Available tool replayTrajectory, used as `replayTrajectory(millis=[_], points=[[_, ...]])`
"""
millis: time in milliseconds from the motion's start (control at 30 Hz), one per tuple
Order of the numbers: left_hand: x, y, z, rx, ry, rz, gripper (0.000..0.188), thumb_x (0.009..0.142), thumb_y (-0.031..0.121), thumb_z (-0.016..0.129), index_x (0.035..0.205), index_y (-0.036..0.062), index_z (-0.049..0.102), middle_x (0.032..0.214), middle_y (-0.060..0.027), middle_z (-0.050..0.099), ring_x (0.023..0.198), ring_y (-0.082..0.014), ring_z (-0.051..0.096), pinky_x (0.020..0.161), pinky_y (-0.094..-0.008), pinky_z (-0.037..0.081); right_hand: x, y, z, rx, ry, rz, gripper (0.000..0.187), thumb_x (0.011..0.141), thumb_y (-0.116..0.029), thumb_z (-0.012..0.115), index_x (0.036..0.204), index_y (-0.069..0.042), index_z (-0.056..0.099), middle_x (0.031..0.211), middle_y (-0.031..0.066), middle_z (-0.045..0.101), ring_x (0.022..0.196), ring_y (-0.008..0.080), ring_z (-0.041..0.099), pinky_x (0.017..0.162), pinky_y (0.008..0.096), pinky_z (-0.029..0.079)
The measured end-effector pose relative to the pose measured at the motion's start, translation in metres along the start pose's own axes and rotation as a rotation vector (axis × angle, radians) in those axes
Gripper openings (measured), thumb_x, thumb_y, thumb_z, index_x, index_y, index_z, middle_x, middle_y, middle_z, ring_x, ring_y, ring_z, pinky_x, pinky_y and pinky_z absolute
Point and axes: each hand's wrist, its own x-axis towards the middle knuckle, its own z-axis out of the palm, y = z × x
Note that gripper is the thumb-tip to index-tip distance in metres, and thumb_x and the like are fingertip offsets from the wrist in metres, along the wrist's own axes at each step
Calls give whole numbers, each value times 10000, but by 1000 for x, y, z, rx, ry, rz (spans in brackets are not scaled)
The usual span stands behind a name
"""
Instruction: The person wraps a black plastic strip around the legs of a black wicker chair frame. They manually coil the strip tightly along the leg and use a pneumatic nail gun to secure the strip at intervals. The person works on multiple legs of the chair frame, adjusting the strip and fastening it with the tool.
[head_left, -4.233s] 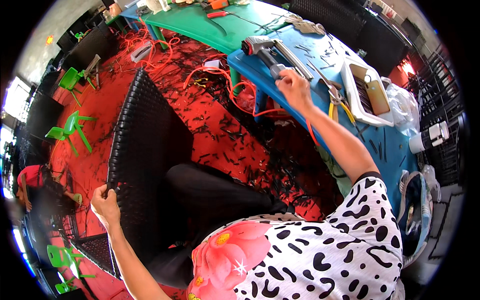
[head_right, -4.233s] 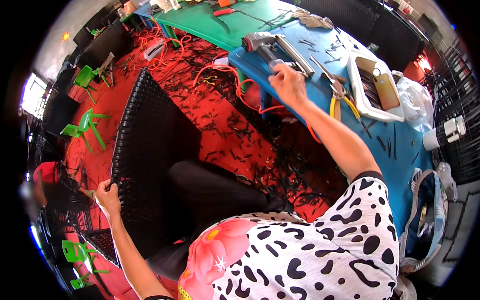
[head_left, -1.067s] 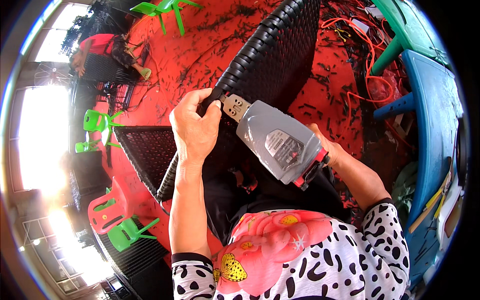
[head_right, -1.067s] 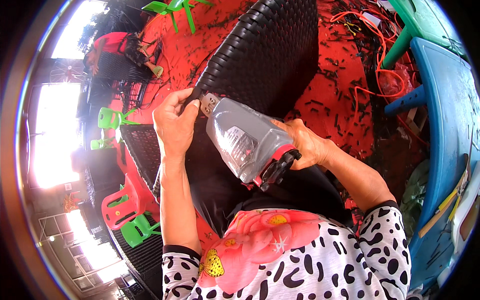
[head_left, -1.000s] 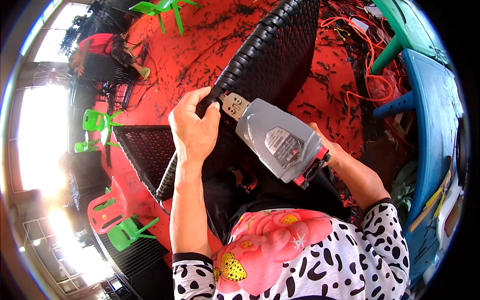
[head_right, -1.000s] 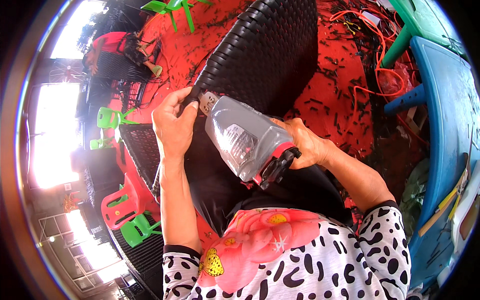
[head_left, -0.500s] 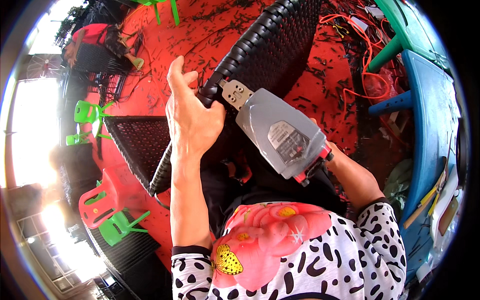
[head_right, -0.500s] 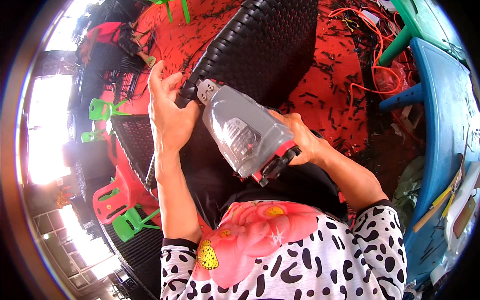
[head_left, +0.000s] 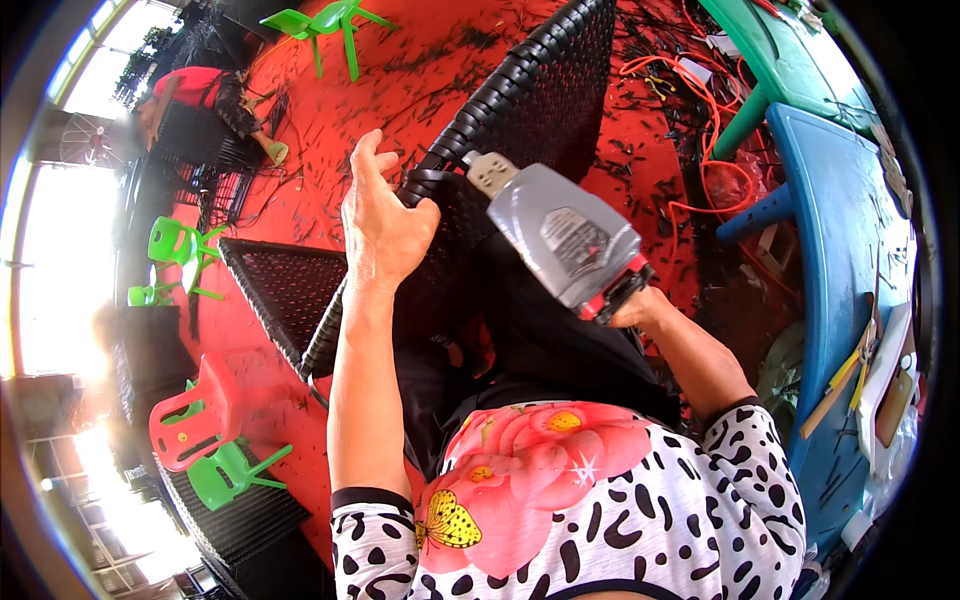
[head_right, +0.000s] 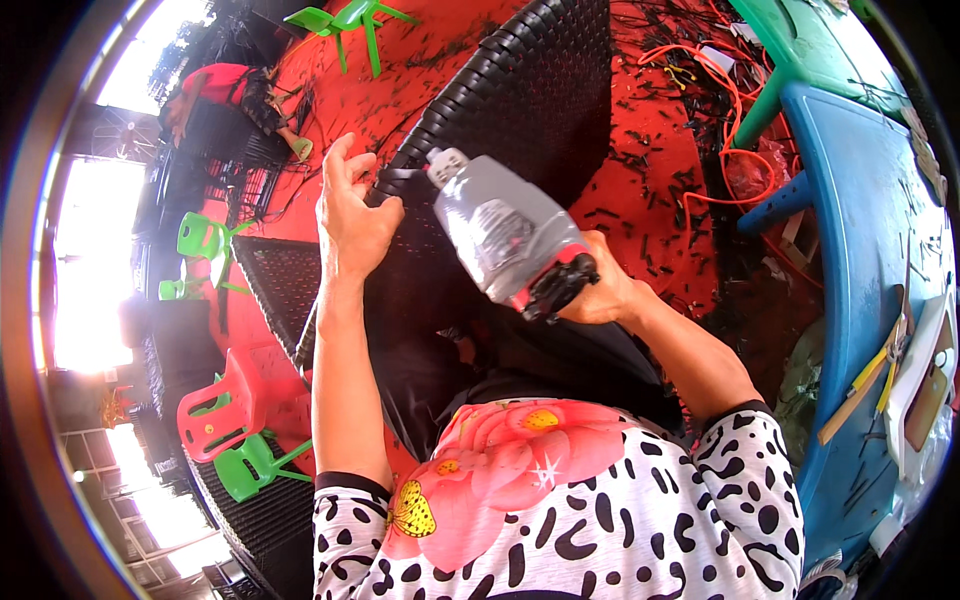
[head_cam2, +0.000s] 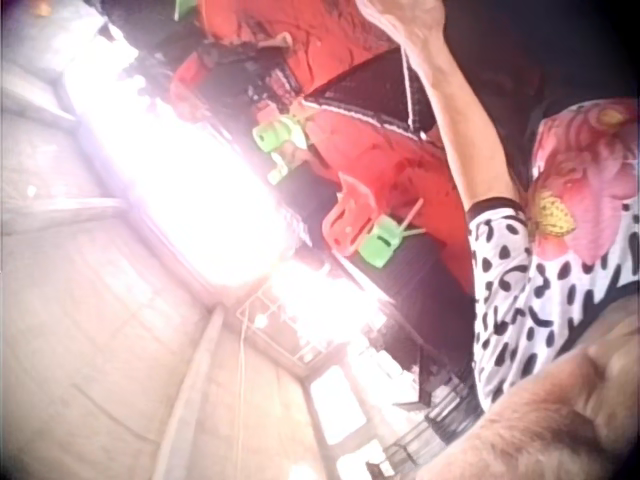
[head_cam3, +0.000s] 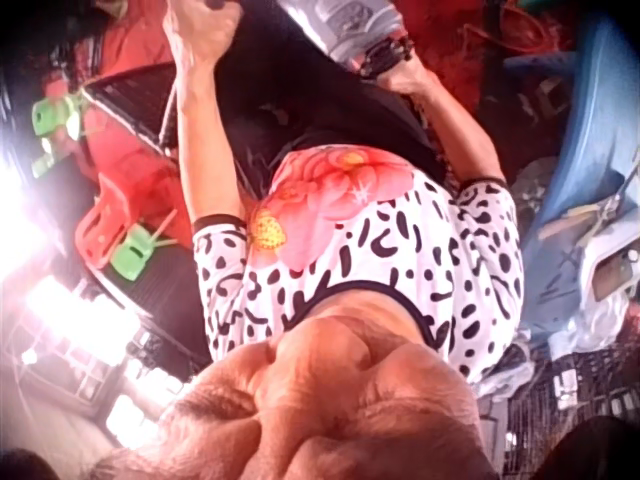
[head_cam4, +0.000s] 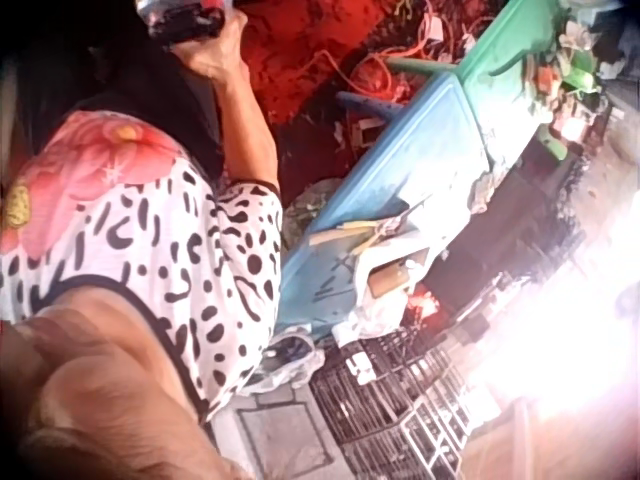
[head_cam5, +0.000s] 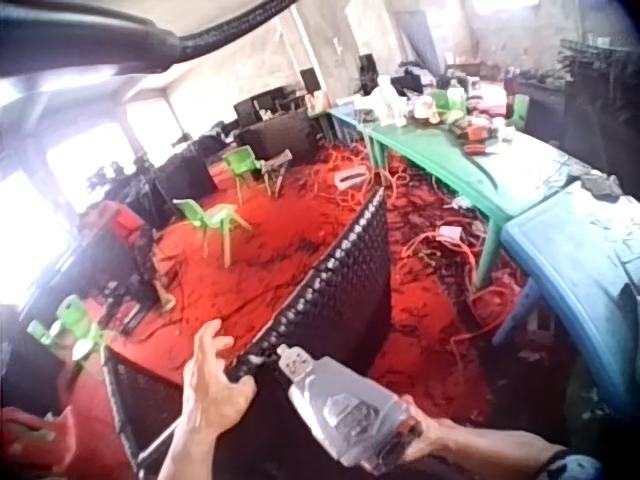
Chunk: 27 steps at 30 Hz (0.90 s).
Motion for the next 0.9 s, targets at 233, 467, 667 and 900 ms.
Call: replayTrajectory(millis=[233,467,667,900], points=[[0,-1,2,14,-10,38,659,664,71,623,1296,11,448,1134,-229,621,1048,-346,612,942,-401,470,-45,-22,-34,-42,408,377,247,707,-51,668,950,-62,627,837,12,597,778,108,572,662,268,468],[1,-13,9,53,5,130,453,755,196,650,1162,11,575,1039,-223,654,999,-377,615,885,-430,470,-43,-96,-113,-220,733,141,245,794,-76,629,1006,-19,521,757,48,583,618,120,570,584,261,472],[9,-14,3,-64,-91,78,294,886,275,577,1052,45,655,906,-204,666,912,-379,629,807,-437,478,-43,-145,-207,-532,774,212,493,783,-207,617,1206,-3,467,819,52,564,654,115,567,574,255,475],[23,-14,4,-177,-250,32,607,910,317,593,1400,29,381,1212,-233,591,1138,-322,571,946,-375,435,-64,-115,-314,-1134,779,634,790,704,-237,634,1389,34,351,1049,207,612,871,284,631,762,354,512]])
